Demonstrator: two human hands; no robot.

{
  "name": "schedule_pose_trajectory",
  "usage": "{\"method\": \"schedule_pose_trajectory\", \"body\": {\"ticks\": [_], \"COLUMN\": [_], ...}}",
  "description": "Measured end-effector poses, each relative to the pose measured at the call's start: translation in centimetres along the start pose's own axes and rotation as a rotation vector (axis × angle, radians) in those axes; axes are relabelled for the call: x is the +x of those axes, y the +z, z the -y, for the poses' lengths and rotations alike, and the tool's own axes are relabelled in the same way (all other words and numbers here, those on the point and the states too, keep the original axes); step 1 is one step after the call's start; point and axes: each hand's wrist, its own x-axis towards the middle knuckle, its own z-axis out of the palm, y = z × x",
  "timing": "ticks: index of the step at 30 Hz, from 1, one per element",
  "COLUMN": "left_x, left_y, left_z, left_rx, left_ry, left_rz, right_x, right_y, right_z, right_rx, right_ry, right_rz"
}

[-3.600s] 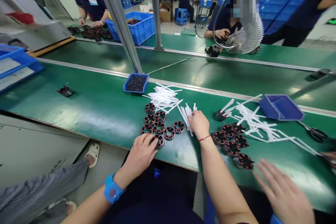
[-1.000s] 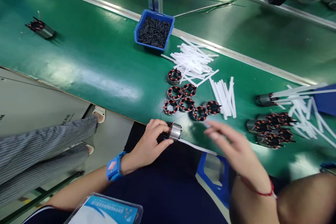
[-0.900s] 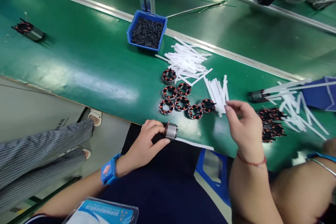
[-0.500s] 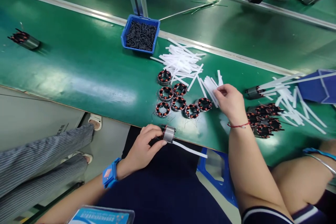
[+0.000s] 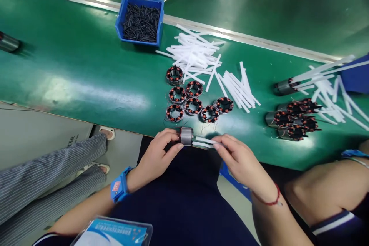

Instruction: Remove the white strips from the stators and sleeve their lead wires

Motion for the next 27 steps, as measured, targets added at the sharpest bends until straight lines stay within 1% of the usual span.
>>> {"method": "schedule_pose_trajectory", "body": {"ticks": [3,9,10,13,15,17,19,22,25,27], "left_x": [0.0,-0.3,-0.3,-0.1,0.0,0.2,0.2,0.2,-0.1,-0.2], "left_y": [0.0,0.3,0.2,-0.3,-0.7,-0.8,-0.7,-0.2,0.1,0.2], "left_z": [-0.1,0.1,0.1,0.0,0.0,-0.1,-0.1,0.0,0.1,0.2], "left_rx": [0.021,-0.015,-0.007,0.016,-0.011,-0.034,-0.03,-0.031,-0.02,-0.007], "left_ry": [-0.013,-0.115,-0.107,-0.02,0.026,0.039,0.033,0.045,0.137,0.207], "left_rz": [0.008,-0.05,-0.038,0.037,0.075,0.081,0.057,-0.018,-0.113,-0.178], "right_x": [1.1,3.4,3.7,4.1,4.1,4.0,3.9,3.7,3.5,3.3], "right_y": [0.7,1.6,1.7,2.0,2.2,2.4,2.8,3.6,4.3,4.6], "right_z": [0.3,1.8,1.9,2.2,2.2,2.1,2.0,1.9,1.8,1.8], "right_rx": [0.015,0.119,0.135,0.207,0.286,0.37,0.46,0.641,0.774,0.799], "right_ry": [-0.009,-0.126,-0.134,-0.137,-0.115,-0.076,-0.024,0.069,0.147,0.171], "right_rz": [0.014,0.129,0.144,0.172,0.186,0.199,0.21,0.201,0.143,0.097]}}
